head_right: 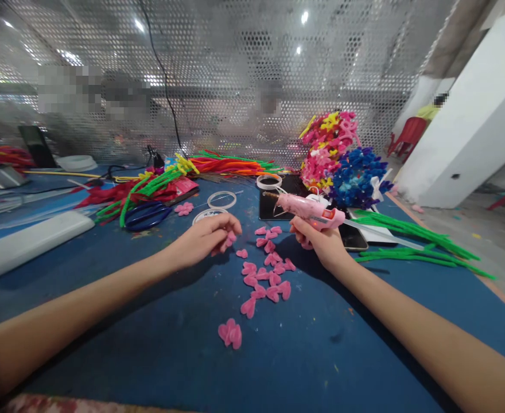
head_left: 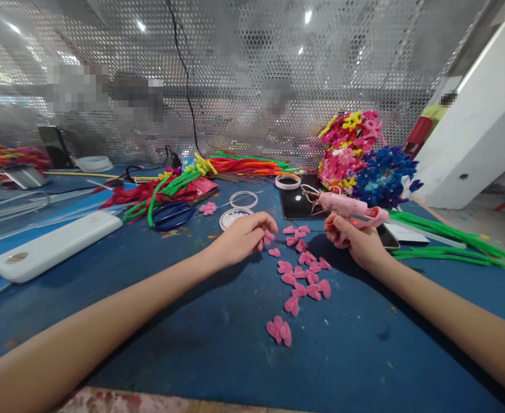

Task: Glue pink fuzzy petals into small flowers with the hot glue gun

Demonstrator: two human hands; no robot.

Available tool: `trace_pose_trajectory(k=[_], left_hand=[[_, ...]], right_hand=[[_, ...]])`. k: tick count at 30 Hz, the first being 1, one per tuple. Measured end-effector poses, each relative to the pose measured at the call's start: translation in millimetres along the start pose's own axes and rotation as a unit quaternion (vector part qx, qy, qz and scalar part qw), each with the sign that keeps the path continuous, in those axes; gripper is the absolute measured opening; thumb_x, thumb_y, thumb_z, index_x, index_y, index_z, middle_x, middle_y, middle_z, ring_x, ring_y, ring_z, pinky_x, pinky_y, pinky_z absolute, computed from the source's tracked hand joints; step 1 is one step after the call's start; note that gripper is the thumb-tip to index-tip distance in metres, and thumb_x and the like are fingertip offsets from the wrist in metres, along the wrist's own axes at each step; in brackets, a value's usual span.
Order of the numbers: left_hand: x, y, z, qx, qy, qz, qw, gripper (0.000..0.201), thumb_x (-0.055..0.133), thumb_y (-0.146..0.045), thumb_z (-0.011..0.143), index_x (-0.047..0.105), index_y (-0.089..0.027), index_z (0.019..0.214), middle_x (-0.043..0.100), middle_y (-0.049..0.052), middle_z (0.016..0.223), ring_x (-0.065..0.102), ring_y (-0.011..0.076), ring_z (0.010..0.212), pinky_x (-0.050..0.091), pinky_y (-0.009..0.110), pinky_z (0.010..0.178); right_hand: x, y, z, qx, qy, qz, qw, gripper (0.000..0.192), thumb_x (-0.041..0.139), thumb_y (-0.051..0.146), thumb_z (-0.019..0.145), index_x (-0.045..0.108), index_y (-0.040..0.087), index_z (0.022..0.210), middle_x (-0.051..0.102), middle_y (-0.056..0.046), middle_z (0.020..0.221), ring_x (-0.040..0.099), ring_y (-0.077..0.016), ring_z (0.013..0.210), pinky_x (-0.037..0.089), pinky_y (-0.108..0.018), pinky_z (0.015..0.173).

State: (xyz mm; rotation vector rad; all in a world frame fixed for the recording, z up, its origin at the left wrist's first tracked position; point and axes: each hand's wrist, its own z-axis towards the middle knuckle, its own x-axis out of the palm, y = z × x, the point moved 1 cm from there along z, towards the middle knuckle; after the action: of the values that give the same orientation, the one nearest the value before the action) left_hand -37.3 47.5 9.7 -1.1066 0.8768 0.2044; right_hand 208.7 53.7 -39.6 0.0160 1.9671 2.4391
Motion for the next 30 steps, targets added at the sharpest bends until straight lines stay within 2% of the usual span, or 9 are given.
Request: trace_pose_trajectory(k=[2,5,8,12,15,18,23,30], left_hand=[[-1.2,11,6,0.007,-0.006,0.016,1.0,0.03,0.033,-0.005,0.071,0.059,-0.017,0.079,0.055,-0.001,0.064,0.052,0.0123,0.057,0.039,0.024,0.058],[-1.2,17,8,0.024,-0.008,0.041,0.999,0.028,0.037,-0.008,0.075,0.064,-0.017,0.078,0.058,0.0,0.072,0.053,0.0138,0.065,0.039,0.027,0.068],[0.0,16,7,0.032,0.012,0.076,0.997,0.026,0.039,-0.013,0.08,0.065,-0.018,0.084,0.058,0.0,0.072,0.05,0.0124,0.059,0.038,0.026,0.065],[2.1,15,6,0.044,0.04,0.109,0.992,0.015,0.052,-0.02,0.079,0.066,-0.018,0.084,0.049,-0.003,0.06,0.046,0.0126,0.058,0.032,0.024,0.06],[4.3,14,5,0.069,0.067,0.141,0.985,0.017,0.058,-0.033,0.081,0.066,-0.02,0.087,0.049,-0.002,0.064,0.047,0.0137,0.062,0.031,0.024,0.06],[8.3,13,3,0.1,0.095,0.195,0.971,0.022,0.056,-0.039,0.083,0.063,-0.02,0.091,0.054,0.0,0.073,0.05,0.0155,0.068,0.032,0.024,0.061],[16.3,13,-2,0.127,0.098,0.283,0.946,0.025,0.044,-0.038,0.091,0.057,-0.018,0.082,0.056,0.002,0.077,0.053,0.0172,0.07,0.034,0.025,0.06],[21.3,9,-4,0.16,0.111,0.449,0.872,0.034,0.038,-0.044,0.093,0.056,-0.015,0.089,0.058,0.007,0.085,0.058,0.0214,0.077,0.039,0.027,0.057]], right_hand=[[0,0,0,0.004,-0.004,-0.001,1.0,0.033,0.068,0.052,0.067,0.063,0.019,0.067,0.055,0.0,0.055,0.047,-0.0101,0.048,0.034,-0.023,0.041],[-1,-1,-1,0.008,-0.004,0.0,1.0,0.034,0.068,0.052,0.066,0.063,0.019,0.067,0.055,0.001,0.055,0.047,-0.01,0.048,0.034,-0.022,0.041],[-1,-2,-1,0.014,-0.003,0.002,1.0,0.034,0.068,0.052,0.066,0.064,0.019,0.068,0.054,0.001,0.054,0.046,-0.0099,0.048,0.032,-0.022,0.039],[-2,-2,0,0.021,0.004,0.009,1.0,0.034,0.069,0.052,0.066,0.064,0.018,0.068,0.055,0.001,0.055,0.046,-0.0096,0.048,0.03,-0.021,0.039],[-2,-2,0,0.024,0.009,0.012,1.0,0.035,0.069,0.053,0.065,0.064,0.018,0.068,0.054,0.001,0.055,0.045,-0.0094,0.048,0.029,-0.021,0.038],[-2,-3,0,0.022,0.012,0.01,1.0,0.035,0.07,0.053,0.066,0.064,0.018,0.068,0.054,0.0,0.056,0.045,-0.0094,0.048,0.029,-0.021,0.038],[-4,-4,1,0.011,0.007,0.0,1.0,0.034,0.07,0.052,0.066,0.065,0.018,0.07,0.057,0.0,0.057,0.048,-0.0095,0.049,0.032,-0.021,0.04],[-2,1,-1,0.006,0.0,-0.001,1.0,0.035,0.071,0.053,0.064,0.065,0.019,0.069,0.058,0.0,0.059,0.049,-0.0098,0.05,0.036,-0.022,0.042]])
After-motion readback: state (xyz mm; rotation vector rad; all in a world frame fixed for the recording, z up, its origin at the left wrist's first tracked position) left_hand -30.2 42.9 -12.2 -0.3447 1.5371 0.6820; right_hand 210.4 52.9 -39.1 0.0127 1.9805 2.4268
